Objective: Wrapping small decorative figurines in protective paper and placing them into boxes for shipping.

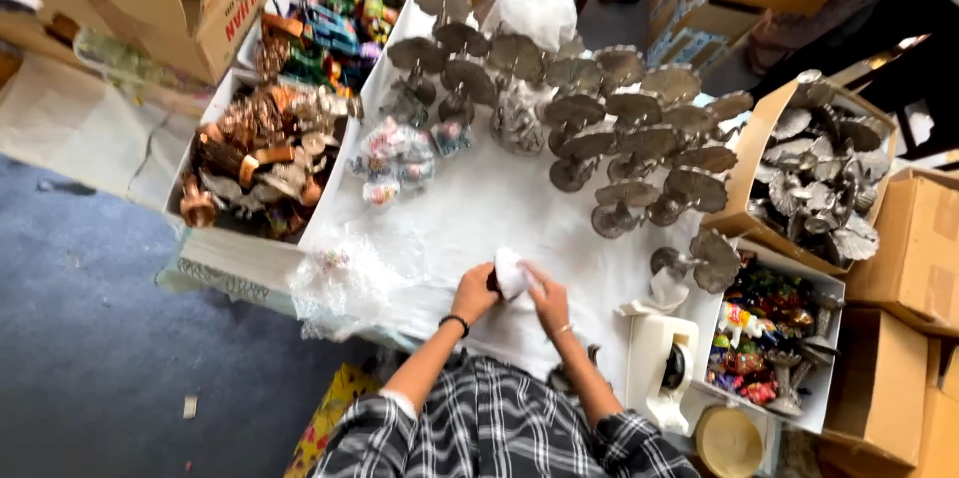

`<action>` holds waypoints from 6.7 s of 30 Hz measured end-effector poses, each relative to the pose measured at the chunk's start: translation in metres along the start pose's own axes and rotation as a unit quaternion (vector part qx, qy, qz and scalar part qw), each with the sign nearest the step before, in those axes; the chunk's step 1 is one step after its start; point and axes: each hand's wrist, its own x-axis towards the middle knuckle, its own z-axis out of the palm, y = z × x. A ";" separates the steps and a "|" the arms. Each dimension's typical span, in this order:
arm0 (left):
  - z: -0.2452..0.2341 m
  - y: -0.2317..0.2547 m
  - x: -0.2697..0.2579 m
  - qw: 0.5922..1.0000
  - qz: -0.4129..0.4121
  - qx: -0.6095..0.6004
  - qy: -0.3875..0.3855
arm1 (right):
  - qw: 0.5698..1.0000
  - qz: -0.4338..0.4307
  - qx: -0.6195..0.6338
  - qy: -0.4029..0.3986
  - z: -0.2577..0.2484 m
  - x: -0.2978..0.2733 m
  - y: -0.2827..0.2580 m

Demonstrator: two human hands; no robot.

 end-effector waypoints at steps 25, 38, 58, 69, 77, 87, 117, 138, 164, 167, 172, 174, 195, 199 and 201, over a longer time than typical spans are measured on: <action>-0.027 0.020 0.020 0.986 -0.157 -0.033 0.041 | 0.936 0.252 0.130 0.208 0.025 -0.019 0.091; -0.018 0.053 0.012 0.987 0.038 0.125 -0.090 | 0.974 0.139 0.075 0.162 0.024 0.006 0.111; -0.020 0.038 0.017 0.909 0.257 0.250 -0.214 | 0.856 0.380 0.153 0.317 0.069 0.020 0.034; 0.050 -0.023 0.032 0.885 -0.277 -0.300 -0.224 | 0.930 0.089 -0.296 0.200 0.025 -0.001 -0.026; 0.052 -0.022 0.020 0.810 -0.361 -0.427 -0.177 | 0.936 0.017 -0.329 0.122 0.028 -0.006 0.012; 0.048 0.027 0.039 0.832 -0.383 -0.384 -0.113 | 0.957 0.158 -0.128 0.207 -0.015 0.013 0.021; 0.047 -0.058 0.043 0.795 -0.370 -0.444 -0.185 | 0.928 -0.092 -0.299 0.204 0.022 0.048 -0.057; 0.077 -0.080 0.057 0.839 -0.258 -0.470 -0.087 | 0.956 -0.024 -0.238 0.171 0.044 0.053 0.030; 0.058 -0.067 0.040 0.808 -0.326 -0.473 -0.128 | 0.937 0.034 -0.337 0.083 0.039 0.047 0.011; 0.060 -0.064 0.043 0.832 -0.325 -0.430 -0.131 | 0.939 0.213 -0.251 0.099 0.032 0.071 0.017; 0.036 -0.017 0.040 0.856 -0.348 -0.358 -0.135 | 0.927 0.351 -0.079 0.103 0.026 0.117 0.088; 0.029 0.014 0.066 0.842 -0.354 -0.395 -0.094 | 0.974 0.192 -0.027 0.120 0.007 0.121 0.051; 0.006 0.002 0.069 0.688 -0.276 -0.664 -0.098 | 0.978 -0.015 -0.205 0.045 0.069 0.050 -0.016; 0.005 -0.008 0.061 0.678 -0.236 -0.683 -0.131 | 0.979 0.005 -0.201 0.045 0.071 0.050 -0.015; -0.003 0.012 0.065 0.696 -0.243 -0.664 -0.126 | 0.980 0.002 -0.192 0.052 0.067 0.046 -0.019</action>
